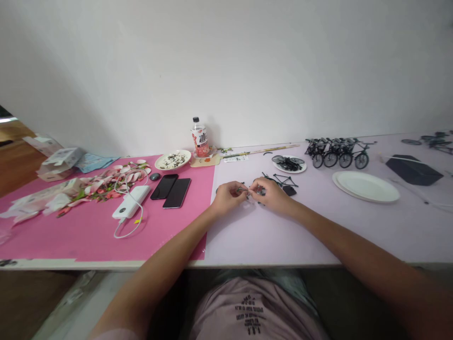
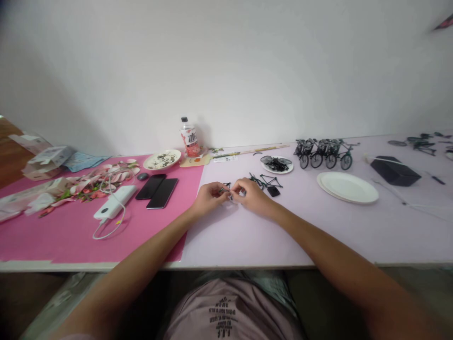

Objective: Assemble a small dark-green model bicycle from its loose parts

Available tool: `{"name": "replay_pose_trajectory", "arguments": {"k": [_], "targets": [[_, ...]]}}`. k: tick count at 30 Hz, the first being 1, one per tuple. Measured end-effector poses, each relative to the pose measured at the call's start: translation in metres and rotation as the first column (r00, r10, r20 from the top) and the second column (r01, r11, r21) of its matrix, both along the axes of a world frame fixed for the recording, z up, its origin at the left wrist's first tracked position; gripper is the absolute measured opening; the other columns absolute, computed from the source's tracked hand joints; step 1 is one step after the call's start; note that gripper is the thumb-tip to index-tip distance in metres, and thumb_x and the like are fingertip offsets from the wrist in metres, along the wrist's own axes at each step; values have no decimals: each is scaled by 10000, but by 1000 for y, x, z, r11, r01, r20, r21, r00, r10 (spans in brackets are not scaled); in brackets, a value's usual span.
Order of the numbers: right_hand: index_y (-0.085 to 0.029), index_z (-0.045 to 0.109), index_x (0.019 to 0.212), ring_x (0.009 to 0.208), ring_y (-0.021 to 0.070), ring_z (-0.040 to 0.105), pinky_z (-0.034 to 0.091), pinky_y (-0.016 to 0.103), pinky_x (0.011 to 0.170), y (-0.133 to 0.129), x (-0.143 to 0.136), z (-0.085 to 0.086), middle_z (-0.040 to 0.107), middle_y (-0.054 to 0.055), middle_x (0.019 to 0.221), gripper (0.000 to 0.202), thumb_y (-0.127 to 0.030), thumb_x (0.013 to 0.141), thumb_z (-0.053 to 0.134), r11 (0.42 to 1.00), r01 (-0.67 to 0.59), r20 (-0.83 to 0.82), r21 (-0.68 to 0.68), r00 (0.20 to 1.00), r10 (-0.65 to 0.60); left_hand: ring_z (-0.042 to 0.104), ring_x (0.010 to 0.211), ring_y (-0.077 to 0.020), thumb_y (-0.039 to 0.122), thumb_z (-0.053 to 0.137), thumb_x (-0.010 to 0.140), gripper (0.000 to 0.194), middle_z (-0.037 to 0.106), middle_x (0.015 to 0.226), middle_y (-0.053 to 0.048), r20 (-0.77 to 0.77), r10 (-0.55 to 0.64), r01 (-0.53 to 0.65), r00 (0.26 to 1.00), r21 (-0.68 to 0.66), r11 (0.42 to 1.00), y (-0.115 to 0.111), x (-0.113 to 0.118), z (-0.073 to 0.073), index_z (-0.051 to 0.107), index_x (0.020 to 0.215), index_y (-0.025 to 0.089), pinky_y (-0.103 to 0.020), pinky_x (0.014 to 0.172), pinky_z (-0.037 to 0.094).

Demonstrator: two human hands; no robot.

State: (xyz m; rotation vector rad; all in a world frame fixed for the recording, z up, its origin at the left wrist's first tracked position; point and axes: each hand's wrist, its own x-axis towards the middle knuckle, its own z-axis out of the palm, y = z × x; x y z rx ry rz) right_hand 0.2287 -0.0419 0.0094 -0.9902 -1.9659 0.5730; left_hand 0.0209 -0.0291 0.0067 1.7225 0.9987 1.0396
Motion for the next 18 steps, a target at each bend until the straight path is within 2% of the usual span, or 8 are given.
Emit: {"name": "replay_pose_trajectory", "arguments": {"k": [9,18], "targets": [[-246,678,827,842,211,632,534,358,812,2,1,-1,713,33,865,100,-292,912,652,1000,0,-8,6,1000,0,769,761,-188,384,843,809,340,798,865,-102,94,-74,80,993,-55,995,2,-2,-1,741,997,120,-246,643,556],[-247,686,850,866,211,633,528,359,834,1,2,1,715,32,891,97,-293,931,656,1000,-10,1,2,1000,10,767,759,-183,346,875,780,330,802,875,-93,120,-83,91,989,-56,994,4,-1,-4,730,981,128,-259,661,570]]}}
